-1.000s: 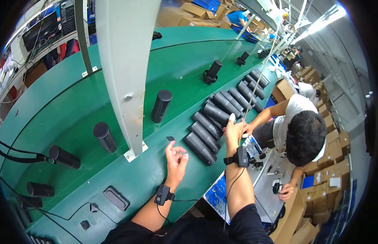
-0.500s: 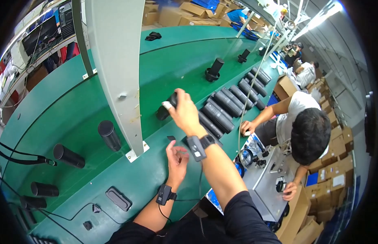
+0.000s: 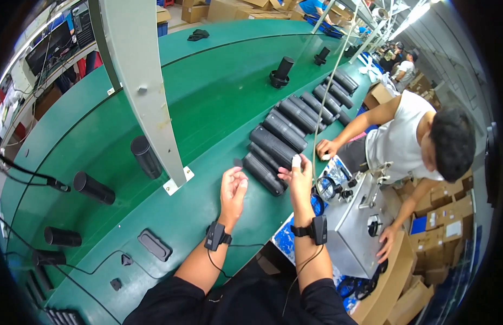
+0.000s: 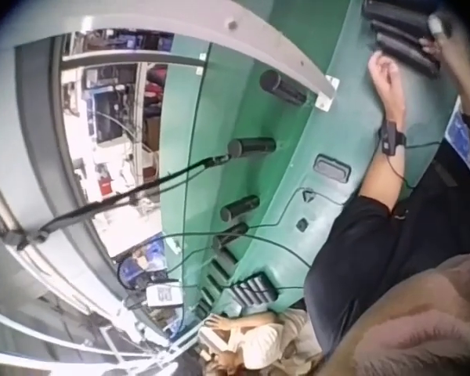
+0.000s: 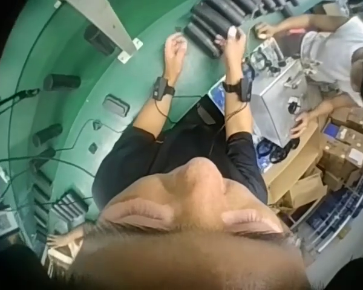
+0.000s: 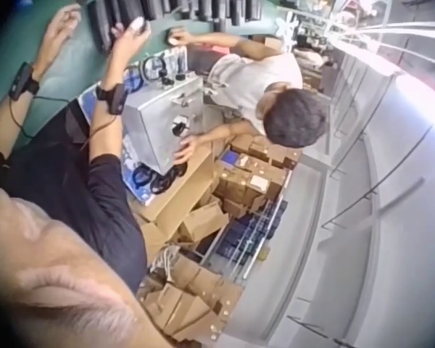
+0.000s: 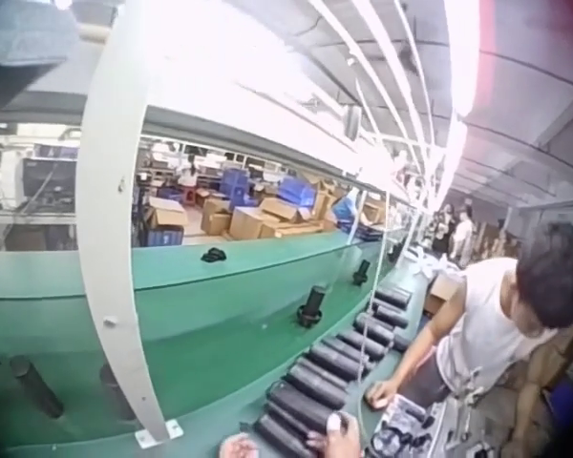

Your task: Assembling black plastic components using a specialized pneumatic assembly machine on a production line.

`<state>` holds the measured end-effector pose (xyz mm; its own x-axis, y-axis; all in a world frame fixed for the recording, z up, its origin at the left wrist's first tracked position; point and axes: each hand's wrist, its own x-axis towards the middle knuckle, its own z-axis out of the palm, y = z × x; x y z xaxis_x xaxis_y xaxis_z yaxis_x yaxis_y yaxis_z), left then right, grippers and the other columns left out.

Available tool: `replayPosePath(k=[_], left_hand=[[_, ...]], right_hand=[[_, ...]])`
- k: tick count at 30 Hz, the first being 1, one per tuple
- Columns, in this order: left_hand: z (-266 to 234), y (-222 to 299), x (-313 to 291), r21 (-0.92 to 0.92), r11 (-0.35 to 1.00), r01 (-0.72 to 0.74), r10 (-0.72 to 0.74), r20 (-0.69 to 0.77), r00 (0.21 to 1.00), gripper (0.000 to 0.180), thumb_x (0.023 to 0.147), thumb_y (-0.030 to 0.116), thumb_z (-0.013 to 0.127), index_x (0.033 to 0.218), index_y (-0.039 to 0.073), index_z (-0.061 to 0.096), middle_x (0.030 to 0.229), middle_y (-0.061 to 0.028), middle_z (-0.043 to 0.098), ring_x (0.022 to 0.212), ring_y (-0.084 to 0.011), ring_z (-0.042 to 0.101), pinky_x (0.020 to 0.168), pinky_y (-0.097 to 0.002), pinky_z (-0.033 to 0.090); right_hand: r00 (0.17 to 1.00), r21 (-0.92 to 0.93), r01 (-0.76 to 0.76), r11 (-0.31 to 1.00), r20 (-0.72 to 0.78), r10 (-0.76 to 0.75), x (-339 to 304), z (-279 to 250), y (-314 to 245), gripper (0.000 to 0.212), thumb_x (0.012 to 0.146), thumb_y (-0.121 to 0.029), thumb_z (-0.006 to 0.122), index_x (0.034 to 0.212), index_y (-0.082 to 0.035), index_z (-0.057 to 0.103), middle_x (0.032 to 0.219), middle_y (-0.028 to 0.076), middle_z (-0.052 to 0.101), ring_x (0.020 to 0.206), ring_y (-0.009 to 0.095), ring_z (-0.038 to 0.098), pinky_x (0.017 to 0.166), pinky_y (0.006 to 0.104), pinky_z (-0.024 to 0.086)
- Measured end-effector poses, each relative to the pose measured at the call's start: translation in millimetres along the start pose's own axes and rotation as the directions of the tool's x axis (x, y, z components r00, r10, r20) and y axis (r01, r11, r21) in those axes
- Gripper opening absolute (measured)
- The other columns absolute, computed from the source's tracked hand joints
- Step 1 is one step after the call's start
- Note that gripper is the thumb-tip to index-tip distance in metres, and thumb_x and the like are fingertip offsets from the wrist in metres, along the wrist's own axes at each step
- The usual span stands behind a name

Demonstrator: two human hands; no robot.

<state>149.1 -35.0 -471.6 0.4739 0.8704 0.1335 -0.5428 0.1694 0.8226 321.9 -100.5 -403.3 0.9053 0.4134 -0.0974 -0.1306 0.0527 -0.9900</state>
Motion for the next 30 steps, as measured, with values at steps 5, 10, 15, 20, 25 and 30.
replayPosePath(k=[5,10,15,20,25,30], left_hand=[[9.7,11.3,-8.3,-0.061,0.998,0.006,0.007,0.212,0.977,0.023,0.106,0.016,0.060,0.127,0.005,0.058,0.109,-0.0038,0.061,0.083,-0.0076,0.052,0.073,-0.0229,0.044],[64.9,51.7,-39.8,-0.049,0.999,0.019,0.010,0.534,0.846,0.017,0.106,0.020,0.063,0.114,0.005,0.061,0.105,-0.0028,0.059,0.086,-0.0091,0.054,0.078,-0.0247,0.046],[123.1,51.9,-107.6,0.002,0.994,0.113,-0.067,0.820,0.569,0.012,0.104,0.013,0.067,0.111,0.004,0.063,0.103,-0.0014,0.058,0.088,-0.0079,0.054,0.078,-0.0243,0.045],[204.9,43.2,-152.5,0.188,0.967,0.175,-0.244,0.883,0.401,0.012,0.103,0.012,0.071,0.107,0.003,0.065,0.099,0.0009,0.058,0.084,-0.0053,0.053,0.072,-0.0238,0.044],[271.4,24.7,-142.5,0.291,0.951,-0.104,-0.249,0.921,0.300,0.014,0.103,0.015,0.071,0.104,0.003,0.066,0.094,0.0028,0.059,0.079,-0.0041,0.052,0.068,-0.0236,0.044],[324.5,-5.2,-115.9,0.290,0.920,-0.262,-0.212,0.933,0.290,0.012,0.105,0.015,0.070,0.106,0.004,0.066,0.089,0.0044,0.058,0.076,-0.0035,0.051,0.069,-0.0211,0.042]], right_hand=[[0.899,-0.447,0.438,0.780,0.210,-0.385,-59.3,-33.6,-21.5,0.042,0.105,-0.019,0.070,0.140,-0.002,0.055,0.130,0.016,0.064,0.074,0.016,0.073,0.056,0.0294,0.057],[0.918,-0.388,0.370,0.844,0.292,-0.268,-139.5,-126.5,-58.4,0.026,0.101,-0.010,0.072,0.124,0.001,0.068,0.110,0.008,0.071,0.071,0.009,0.069,0.058,0.0249,0.053],[0.968,-0.377,0.247,0.893,0.131,-0.212,-208.9,-240.5,-102.9,0.021,0.098,-0.007,0.075,0.117,0.001,0.071,0.092,0.001,0.069,0.068,0.006,0.062,0.061,0.0222,0.049],[0.914,-0.549,0.366,0.751,0.062,-0.400,-249.0,-321.6,-114.9,0.014,0.094,-0.004,0.077,0.108,0.000,0.074,0.088,0.000,0.067,0.067,0.005,0.057,0.062,0.0224,0.048],[0.878,-0.645,0.344,0.683,-0.038,-0.478,-233.5,-368.2,-127.1,0.014,0.092,-0.002,0.077,0.105,0.000,0.075,0.089,0.002,0.066,0.068,0.005,0.058,0.063,0.0227,0.048],[0.848,-0.687,0.366,0.628,-0.032,-0.529,-177.0,-411.2,-145.5,0.015,0.092,-0.001,0.077,0.106,0.001,0.074,0.090,0.001,0.067,0.070,0.005,0.058,0.064,0.0226,0.049]])
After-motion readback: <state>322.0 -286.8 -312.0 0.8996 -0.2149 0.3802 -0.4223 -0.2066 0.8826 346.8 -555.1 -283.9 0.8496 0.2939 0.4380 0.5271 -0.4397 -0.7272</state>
